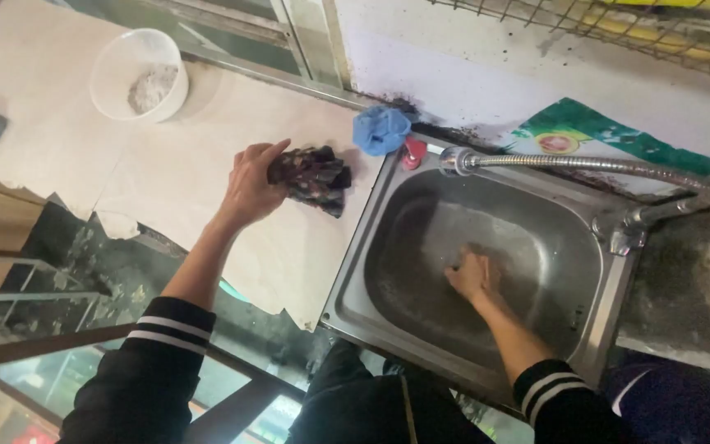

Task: The person washes a dark patterned cloth in a stainless steel sink using running water from a flexible faucet. They repeatedly rinse, squeeze, and wring the cloth by hand throughout the clip.

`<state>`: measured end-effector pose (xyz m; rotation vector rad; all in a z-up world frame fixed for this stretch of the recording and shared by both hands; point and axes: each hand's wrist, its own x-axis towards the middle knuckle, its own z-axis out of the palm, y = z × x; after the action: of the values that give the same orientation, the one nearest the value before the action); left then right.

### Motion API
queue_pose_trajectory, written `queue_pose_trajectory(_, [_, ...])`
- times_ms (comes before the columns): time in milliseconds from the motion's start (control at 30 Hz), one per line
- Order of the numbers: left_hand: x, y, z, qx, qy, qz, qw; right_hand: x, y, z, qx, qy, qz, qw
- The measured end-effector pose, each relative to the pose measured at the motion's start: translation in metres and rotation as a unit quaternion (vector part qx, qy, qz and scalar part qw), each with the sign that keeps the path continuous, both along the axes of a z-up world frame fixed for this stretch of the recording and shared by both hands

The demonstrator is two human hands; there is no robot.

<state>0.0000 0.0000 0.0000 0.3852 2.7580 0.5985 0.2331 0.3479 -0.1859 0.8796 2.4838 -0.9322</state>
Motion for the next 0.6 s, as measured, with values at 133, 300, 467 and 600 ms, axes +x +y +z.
queue_pose_trajectory(133, [-0.007, -0.008, 0.024, -0.034, -0.058, -0.097, 0.993, -0.01, -0.011, 0.024, -0.043, 0.01, -0.105, 0.994])
queue_pose_trajectory(300, [-0.012, 0.0, 0.027, -0.049, -0.096, -0.206, 0.973, 0.016, 0.042, -0.03, -0.11, 0.063, -0.204, 0.971])
queue_pose_trajectory(467, [-0.022, 0.004, 0.008, -0.042, -0.112, -0.238, 0.964, 0.006, 0.066, 0.011, -0.299, 0.228, -0.391, 0.84])
queue_pose_trajectory(600, [-0.026, -0.004, -0.005, -0.022, -0.103, -0.243, 0.964, -0.034, 0.067, 0.06, -0.414, 0.326, -0.456, 0.717])
